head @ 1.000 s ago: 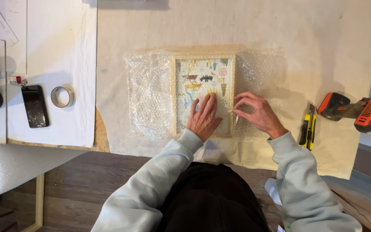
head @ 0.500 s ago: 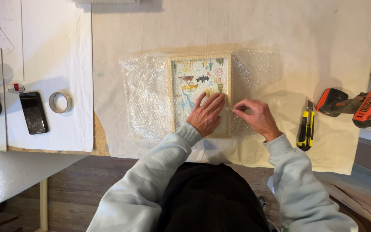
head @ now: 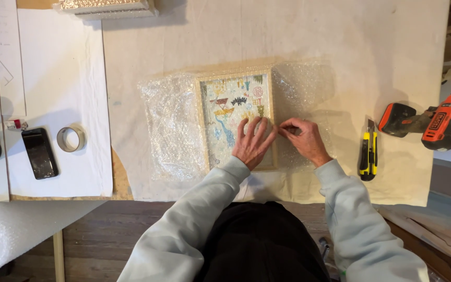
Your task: The person wraps a framed artwork in bubble wrap, securing it with tape using a utility knife to cut the tape and trim excess material.
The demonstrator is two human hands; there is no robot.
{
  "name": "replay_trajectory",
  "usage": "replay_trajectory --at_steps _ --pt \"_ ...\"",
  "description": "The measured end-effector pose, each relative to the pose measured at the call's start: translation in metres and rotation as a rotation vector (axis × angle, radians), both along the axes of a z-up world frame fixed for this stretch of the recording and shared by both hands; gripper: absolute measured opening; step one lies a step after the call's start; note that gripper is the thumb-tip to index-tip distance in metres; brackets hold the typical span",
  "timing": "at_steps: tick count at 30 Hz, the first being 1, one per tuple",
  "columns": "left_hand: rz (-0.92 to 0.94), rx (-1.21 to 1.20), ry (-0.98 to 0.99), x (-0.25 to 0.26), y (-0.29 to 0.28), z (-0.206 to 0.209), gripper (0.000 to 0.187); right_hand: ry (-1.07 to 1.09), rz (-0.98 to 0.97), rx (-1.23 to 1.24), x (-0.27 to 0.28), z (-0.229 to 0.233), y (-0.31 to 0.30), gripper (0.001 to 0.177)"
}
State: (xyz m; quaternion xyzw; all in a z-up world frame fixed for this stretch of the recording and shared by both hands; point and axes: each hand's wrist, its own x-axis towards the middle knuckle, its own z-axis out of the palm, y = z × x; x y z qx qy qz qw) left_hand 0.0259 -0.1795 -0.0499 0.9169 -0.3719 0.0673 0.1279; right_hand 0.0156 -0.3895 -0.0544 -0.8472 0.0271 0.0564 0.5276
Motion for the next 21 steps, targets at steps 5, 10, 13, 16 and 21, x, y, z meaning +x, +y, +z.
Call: replay_trajectory --at_steps 5,10,13,16,21 --pt "-0.029 0.078 -0.061 0.003 -0.001 0.003 0.048 -0.191 -0.069 -0.329 -0.007 -0.004 -0.008 0.015" --pt "-0.107 0.157 -0.131 0.012 0.003 0.009 0.044 -0.263 -0.394 -0.567 -0.025 -0.016 -0.058 0.054" --pt "-0.167 0.168 -0.151 0.019 0.005 0.015 0.043 0.214 -0.473 -0.424 -0.026 0.002 -0.064 0.092" --pt "-0.214 0.172 -0.167 0.016 0.006 0.014 0.043 0.314 -0.423 -0.375 -0.024 0.006 -0.052 0.101" --pt "-0.172 0.152 -0.139 0.015 0.003 0.009 0.042 0.348 -0.479 -0.391 -0.011 -0.023 -0.043 0.094"
